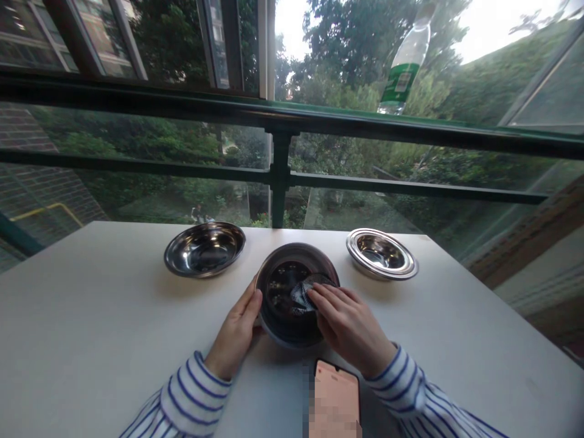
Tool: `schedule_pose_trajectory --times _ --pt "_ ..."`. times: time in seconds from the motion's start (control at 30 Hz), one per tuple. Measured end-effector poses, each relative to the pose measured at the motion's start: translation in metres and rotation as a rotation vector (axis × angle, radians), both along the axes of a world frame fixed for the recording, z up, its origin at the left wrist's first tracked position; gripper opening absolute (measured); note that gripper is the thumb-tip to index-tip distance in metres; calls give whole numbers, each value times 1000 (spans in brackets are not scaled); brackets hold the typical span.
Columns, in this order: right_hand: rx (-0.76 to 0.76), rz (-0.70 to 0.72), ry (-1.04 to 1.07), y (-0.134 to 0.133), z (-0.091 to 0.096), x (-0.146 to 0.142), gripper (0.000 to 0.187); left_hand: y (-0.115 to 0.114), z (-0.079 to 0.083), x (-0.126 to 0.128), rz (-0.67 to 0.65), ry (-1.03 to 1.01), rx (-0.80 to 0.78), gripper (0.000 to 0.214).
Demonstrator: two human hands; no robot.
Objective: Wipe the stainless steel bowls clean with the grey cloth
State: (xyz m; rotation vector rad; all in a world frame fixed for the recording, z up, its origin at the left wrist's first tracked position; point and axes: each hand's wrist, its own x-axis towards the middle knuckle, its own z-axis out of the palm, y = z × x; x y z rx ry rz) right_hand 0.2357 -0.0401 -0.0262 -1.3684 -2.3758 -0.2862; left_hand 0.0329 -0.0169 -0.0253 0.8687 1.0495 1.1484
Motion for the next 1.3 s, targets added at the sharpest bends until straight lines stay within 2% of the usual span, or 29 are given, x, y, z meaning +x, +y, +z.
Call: schedule_pose_trajectory --times 0.2,0.5,0.67,0.87,0.97,1.03,1.1,1.2,1.3 --pt "-47 -59 -46 -2 -3 -4 39 0 -2 -1 -2 8 0 58" --pt "-143 -56 -85 0 -8 -15 39 -1 -7 3 48 -36 41 54" --pt "-263 19 11 -6 -3 -25 39 0 -13 1 34 -105 28 56" --pt "-498 211 232 -6 7 -43 48 5 -21 -1 -24 -195 62 54" --pt "-555 276 338 -3 10 -50 50 5 -23 1 -21 -248 45 53" --pt "-541 309 332 -3 9 -50 50 5 -23 2 -3 -272 41 51" --pt "-495 325 239 -5 7 -45 50 5 -21 3 15 -288 31 49" --pt "-424 281 48 -8 2 -36 51 4 -17 5 21 -326 -16 51" --pt "-378 236 -8 -6 -2 -35 50 2 -14 7 31 -351 -42 51"
